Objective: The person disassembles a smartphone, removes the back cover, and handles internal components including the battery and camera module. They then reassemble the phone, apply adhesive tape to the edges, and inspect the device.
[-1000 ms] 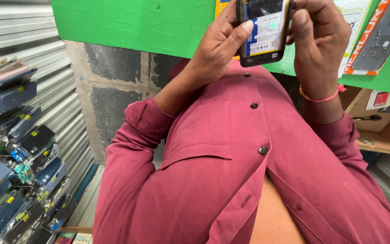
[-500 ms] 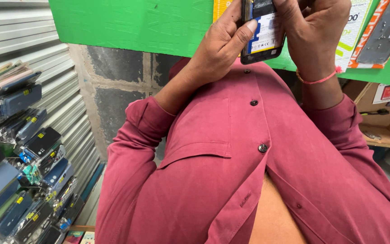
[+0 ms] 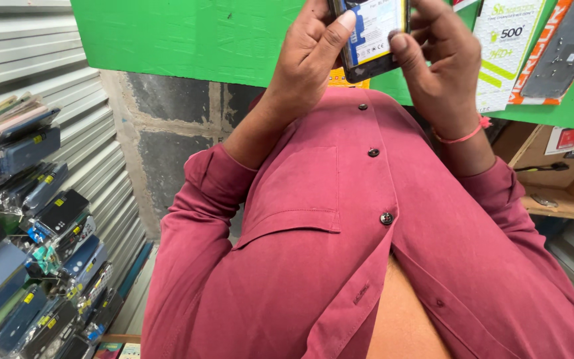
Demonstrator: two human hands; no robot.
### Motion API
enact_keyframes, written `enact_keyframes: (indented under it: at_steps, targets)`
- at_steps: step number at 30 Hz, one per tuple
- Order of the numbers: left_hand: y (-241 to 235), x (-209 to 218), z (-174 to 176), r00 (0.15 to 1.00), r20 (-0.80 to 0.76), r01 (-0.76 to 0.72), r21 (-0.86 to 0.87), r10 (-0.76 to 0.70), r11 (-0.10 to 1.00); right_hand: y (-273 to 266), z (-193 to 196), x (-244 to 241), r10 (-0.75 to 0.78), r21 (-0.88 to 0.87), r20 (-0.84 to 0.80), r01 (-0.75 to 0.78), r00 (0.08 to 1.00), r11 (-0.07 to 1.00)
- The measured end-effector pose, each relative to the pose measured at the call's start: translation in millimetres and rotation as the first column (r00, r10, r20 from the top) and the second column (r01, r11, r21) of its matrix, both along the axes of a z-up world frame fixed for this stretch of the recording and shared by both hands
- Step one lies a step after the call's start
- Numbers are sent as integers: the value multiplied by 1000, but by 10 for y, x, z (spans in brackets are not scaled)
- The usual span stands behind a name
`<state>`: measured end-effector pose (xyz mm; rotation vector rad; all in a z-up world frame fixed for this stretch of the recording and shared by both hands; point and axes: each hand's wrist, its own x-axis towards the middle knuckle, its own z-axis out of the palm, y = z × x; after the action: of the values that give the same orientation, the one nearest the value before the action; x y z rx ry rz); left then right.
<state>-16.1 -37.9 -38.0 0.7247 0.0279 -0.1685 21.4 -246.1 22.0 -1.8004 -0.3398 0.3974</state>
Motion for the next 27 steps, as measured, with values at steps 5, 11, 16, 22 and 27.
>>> enact_keyframes:
  at_steps: [5, 11, 16, 22, 27]
  targets:
    - [14, 8, -23, 1000, -2, -22, 24, 22, 999, 41, -39, -51, 20, 3, -55, -20, 998, 1000]
    - [117, 66, -65, 1000, 12, 1, 82, -2, 997, 0, -58, -62, -22, 10, -95, 23, 995, 1000]
    - [92, 92, -217, 997, 72, -30, 230, 13, 973, -162, -169, -129, -111, -84, -30, 109, 993, 991]
    - [89, 65, -260, 996, 62, 49, 246, -66, 968, -143, -262, -302, -144, -61, -71, 140, 987, 988]
    - [109, 53, -263, 996, 57, 38, 423, -68, 905, -91, -345, -367, -169, -74, 32, 171, 985, 982]
